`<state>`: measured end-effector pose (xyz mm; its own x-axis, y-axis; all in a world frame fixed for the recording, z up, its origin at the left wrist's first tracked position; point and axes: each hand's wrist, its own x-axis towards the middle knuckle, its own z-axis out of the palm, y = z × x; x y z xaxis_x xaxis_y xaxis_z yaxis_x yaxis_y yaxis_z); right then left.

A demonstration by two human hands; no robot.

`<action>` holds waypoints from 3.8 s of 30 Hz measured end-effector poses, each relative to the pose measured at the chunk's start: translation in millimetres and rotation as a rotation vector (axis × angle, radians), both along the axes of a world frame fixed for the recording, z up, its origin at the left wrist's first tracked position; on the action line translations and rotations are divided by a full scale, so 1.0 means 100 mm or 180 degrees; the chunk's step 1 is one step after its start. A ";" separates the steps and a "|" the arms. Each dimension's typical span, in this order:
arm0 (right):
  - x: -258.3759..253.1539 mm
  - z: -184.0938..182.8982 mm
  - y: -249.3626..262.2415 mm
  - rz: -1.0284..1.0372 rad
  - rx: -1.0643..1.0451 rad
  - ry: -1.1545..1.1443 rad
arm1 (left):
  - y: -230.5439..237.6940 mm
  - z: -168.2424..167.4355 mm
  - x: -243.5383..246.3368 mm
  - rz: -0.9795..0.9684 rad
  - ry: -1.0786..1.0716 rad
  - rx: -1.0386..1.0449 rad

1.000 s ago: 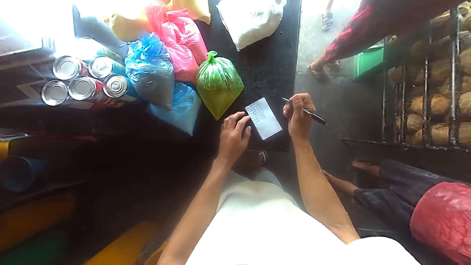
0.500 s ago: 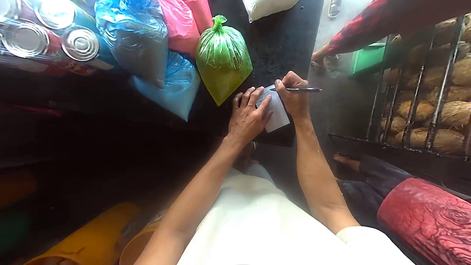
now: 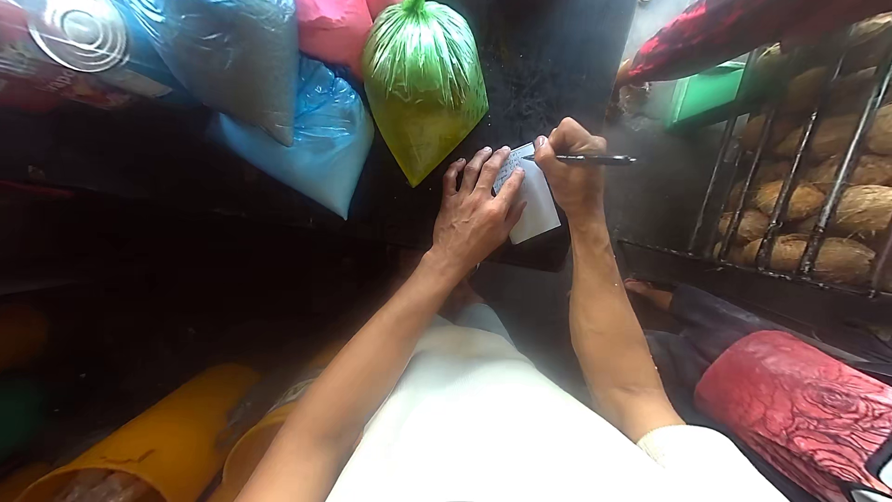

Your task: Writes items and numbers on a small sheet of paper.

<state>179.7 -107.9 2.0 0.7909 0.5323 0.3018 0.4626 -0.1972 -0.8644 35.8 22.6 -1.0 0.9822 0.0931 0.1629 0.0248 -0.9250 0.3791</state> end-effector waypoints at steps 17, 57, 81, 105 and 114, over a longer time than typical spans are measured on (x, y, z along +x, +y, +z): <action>-0.09 0.02 -0.13 0.0017 0.0155 0.0116 | 0.02 -0.01 0.00 0.0100 -0.0145 -0.0224; -0.16 0.02 -0.28 0.0307 0.0110 0.0176 | 0.03 0.00 -0.01 0.0066 -0.0102 -0.0246; -0.24 -0.04 -0.36 -0.0041 0.0296 0.0332 | 0.13 0.13 -0.33 0.0454 -0.0671 -0.1493; 0.19 -0.01 0.00 0.0188 0.0332 0.0268 | -0.10 0.11 -0.05 0.0122 0.0165 -0.0042; 0.12 -0.02 0.00 0.0051 0.0088 -0.0026 | -0.10 0.10 -0.02 0.0094 0.0420 0.0064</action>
<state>191.7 -108.0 0.0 0.7799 0.5362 0.3229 0.4725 -0.1659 -0.8656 34.0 12.2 8.7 0.9921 0.1203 0.0347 0.1005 -0.9306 0.3521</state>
